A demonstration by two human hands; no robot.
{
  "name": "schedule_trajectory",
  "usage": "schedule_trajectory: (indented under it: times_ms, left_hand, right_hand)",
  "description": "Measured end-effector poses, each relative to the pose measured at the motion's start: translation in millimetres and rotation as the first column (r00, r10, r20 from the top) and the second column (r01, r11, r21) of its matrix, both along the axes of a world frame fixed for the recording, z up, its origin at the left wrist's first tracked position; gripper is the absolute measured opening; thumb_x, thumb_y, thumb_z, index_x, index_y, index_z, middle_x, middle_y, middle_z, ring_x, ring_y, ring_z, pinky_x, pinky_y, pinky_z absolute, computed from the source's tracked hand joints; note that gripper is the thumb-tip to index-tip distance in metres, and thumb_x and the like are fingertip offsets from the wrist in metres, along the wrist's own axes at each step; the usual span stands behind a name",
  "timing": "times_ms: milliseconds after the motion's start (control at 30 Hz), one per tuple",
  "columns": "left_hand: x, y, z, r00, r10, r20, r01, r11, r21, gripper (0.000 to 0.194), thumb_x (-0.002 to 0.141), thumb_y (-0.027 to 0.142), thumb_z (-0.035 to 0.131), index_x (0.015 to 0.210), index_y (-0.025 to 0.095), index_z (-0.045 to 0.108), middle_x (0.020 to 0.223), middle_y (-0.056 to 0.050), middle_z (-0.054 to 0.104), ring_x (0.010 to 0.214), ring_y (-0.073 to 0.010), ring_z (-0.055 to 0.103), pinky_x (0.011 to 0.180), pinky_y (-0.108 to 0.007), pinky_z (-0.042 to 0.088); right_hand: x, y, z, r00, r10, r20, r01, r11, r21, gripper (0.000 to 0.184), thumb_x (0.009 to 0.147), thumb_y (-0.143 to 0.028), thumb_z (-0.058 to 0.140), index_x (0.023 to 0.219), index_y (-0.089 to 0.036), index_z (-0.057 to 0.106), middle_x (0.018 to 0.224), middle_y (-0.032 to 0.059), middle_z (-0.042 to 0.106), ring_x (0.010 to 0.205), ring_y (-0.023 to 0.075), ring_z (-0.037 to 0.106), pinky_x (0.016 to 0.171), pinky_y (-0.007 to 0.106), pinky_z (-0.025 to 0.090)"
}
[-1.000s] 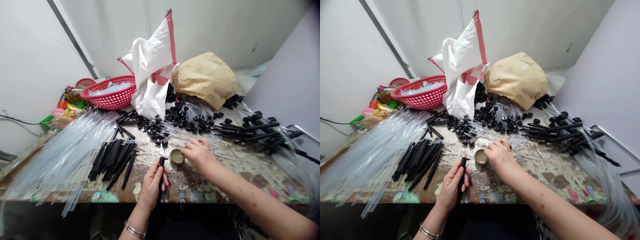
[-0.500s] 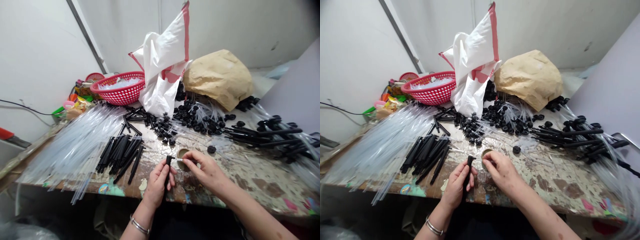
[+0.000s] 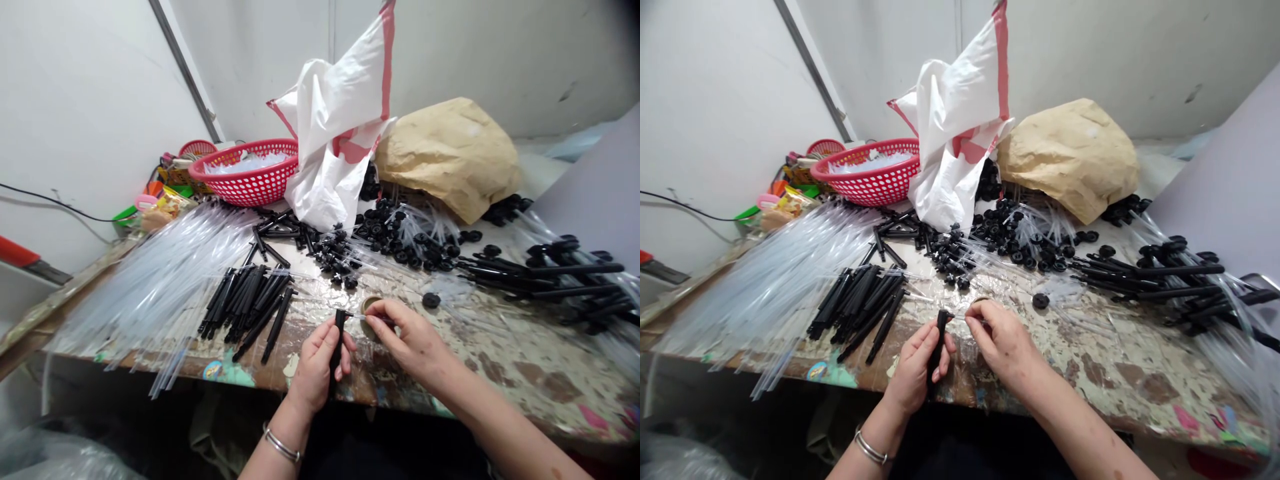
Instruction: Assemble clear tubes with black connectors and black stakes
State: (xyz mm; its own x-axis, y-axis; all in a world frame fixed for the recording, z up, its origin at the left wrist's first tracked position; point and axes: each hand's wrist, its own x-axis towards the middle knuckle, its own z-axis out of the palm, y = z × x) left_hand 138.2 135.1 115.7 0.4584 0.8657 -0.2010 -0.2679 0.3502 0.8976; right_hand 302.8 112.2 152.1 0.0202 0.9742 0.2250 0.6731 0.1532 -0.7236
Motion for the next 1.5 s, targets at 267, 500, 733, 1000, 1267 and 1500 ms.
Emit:
schedule_trajectory:
  times_ms: [267, 500, 733, 1000, 1267, 1500]
  left_hand:
    - [-0.9, 0.4, -2.4, 0.998, -0.043, -0.034, 0.044, 0.999, 0.027, 0.031, 0.086, 0.042, 0.048, 0.085, 0.013, 0.058, 0.065, 0.0, 0.055, 0.042, -0.0049, 0.039, 0.037, -0.018, 0.025]
    - [-1.3, 2.2, -1.1, 0.995, -0.074, -0.06, 0.075, 0.997, 0.02, 0.034, 0.085, 0.046, 0.048, 0.078, 0.014, 0.056, 0.063, 0.002, 0.052, 0.042, -0.0051, 0.038, 0.037, -0.018, 0.023]
    - [-1.4, 3.9, 0.0, 0.992, -0.113, -0.053, 0.114, 0.993, 0.031, 0.032, 0.088, 0.042, 0.045, 0.074, 0.015, 0.054, 0.048, 0.007, 0.041, 0.038, -0.0049, 0.029, 0.037, -0.019, 0.021]
    - [-2.4, 4.5, -6.4, 0.99, -0.067, 0.124, 0.079, 0.993, -0.088, 0.026, 0.086, 0.039, 0.05, 0.094, 0.014, 0.056, 0.062, 0.004, 0.047, 0.039, -0.0024, 0.027, 0.034, -0.016, 0.018]
    - [-2.9, 3.6, -7.9, 0.99, -0.037, 0.135, 0.047, 0.996, -0.075, 0.029, 0.086, 0.037, 0.05, 0.102, 0.014, 0.057, 0.063, 0.004, 0.049, 0.039, -0.0023, 0.029, 0.033, -0.015, 0.02]
    - [-4.1, 6.8, -8.1, 0.986, -0.089, 0.145, 0.106, 0.987, -0.118, 0.027, 0.084, 0.038, 0.053, 0.099, 0.016, 0.057, 0.061, 0.005, 0.049, 0.038, -0.0019, 0.027, 0.033, -0.013, 0.02]
  right_hand:
    - [-5.6, -1.0, -5.3, 0.982, 0.056, 0.183, -0.05, 0.998, -0.041, 0.018, 0.09, -0.025, 0.036, 0.09, -0.018, 0.053, 0.082, 0.0067, 0.061, 0.074, 0.0177, 0.057, 0.066, 0.03, 0.042]
    - [-4.8, 1.2, -6.0, 0.957, 0.091, 0.276, -0.078, 0.995, -0.061, 0.028, 0.092, -0.026, 0.03, 0.077, -0.02, 0.052, 0.072, 0.0045, 0.058, 0.065, 0.0165, 0.054, 0.059, 0.028, 0.04]
    - [-9.3, 4.3, -7.0, 0.925, 0.05, 0.376, -0.041, 0.999, -0.033, 0.029, 0.092, -0.028, 0.03, 0.078, -0.02, 0.055, 0.072, 0.0049, 0.058, 0.068, 0.0175, 0.055, 0.06, 0.028, 0.038]
    - [-9.6, 12.7, -8.0, 0.949, 0.112, 0.294, -0.108, 0.994, -0.032, 0.025, 0.091, -0.025, 0.033, 0.079, -0.019, 0.054, 0.074, 0.005, 0.059, 0.068, 0.0167, 0.055, 0.061, 0.027, 0.039]
    - [-14.5, 12.3, -10.0, 0.953, 0.121, 0.276, -0.11, 0.992, -0.058, 0.026, 0.09, -0.026, 0.032, 0.075, -0.019, 0.052, 0.07, 0.0052, 0.058, 0.066, 0.0166, 0.053, 0.062, 0.027, 0.038]
    - [-11.5, 17.9, -3.1, 0.942, 0.175, 0.287, -0.136, 0.979, -0.15, 0.03, 0.089, -0.029, 0.03, 0.067, -0.019, 0.048, 0.064, 0.0038, 0.054, 0.059, 0.0155, 0.049, 0.057, 0.027, 0.036]
